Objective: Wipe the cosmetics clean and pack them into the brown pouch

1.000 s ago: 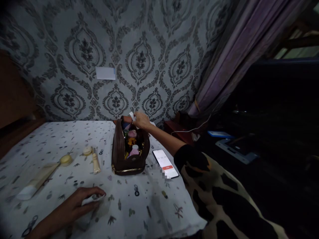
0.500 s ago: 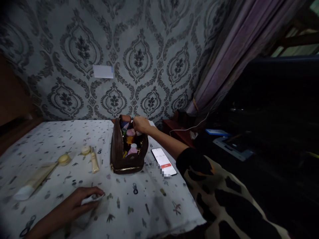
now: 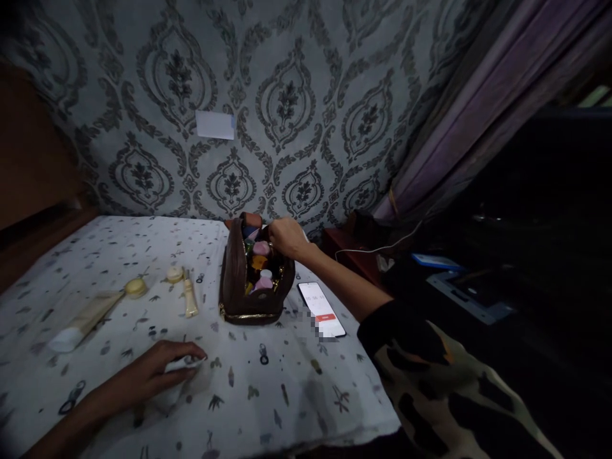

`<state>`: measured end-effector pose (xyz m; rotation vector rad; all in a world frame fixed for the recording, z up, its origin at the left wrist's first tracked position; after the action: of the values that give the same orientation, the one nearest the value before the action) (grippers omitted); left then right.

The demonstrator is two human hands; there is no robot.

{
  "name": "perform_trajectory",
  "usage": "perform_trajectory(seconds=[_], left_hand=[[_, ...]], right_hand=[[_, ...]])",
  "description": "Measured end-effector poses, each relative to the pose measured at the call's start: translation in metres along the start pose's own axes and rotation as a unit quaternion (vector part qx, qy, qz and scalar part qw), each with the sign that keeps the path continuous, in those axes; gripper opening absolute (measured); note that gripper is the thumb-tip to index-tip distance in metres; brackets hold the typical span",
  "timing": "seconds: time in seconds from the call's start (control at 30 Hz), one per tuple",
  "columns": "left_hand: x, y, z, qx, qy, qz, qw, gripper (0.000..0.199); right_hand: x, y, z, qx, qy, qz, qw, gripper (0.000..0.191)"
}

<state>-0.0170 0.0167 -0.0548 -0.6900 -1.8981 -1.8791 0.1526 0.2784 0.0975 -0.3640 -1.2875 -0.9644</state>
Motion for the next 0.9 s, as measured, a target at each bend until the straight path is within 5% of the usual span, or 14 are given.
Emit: perform_trajectory(seconds=[0.5,0.9], left_hand=[[0.000,-0.002,-0.002,0.008,0.003,0.003,1.000,0.041],[-0.001,-0.003,-0.001,-0.003,0.010,-0.002,1.000,0.039]], right_hand=[[-0.004,-0.032,0.012,0.096,-0.054,-0.071,0.991,0.019],[-0.002,-0.013,0.000,0.072,-0.028,-0.043,0.996,0.030]])
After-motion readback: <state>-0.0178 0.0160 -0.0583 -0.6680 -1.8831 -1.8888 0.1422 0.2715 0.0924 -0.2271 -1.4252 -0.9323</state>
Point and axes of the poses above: each hand's wrist, its own z-axis towards the middle knuckle, its own x-axis out of the back of the hand, y = z × x, the point moved 4 cm from there along z, towards the middle knuckle, and after that the axes turned 10 degrees about y, right-handed, at the moved point
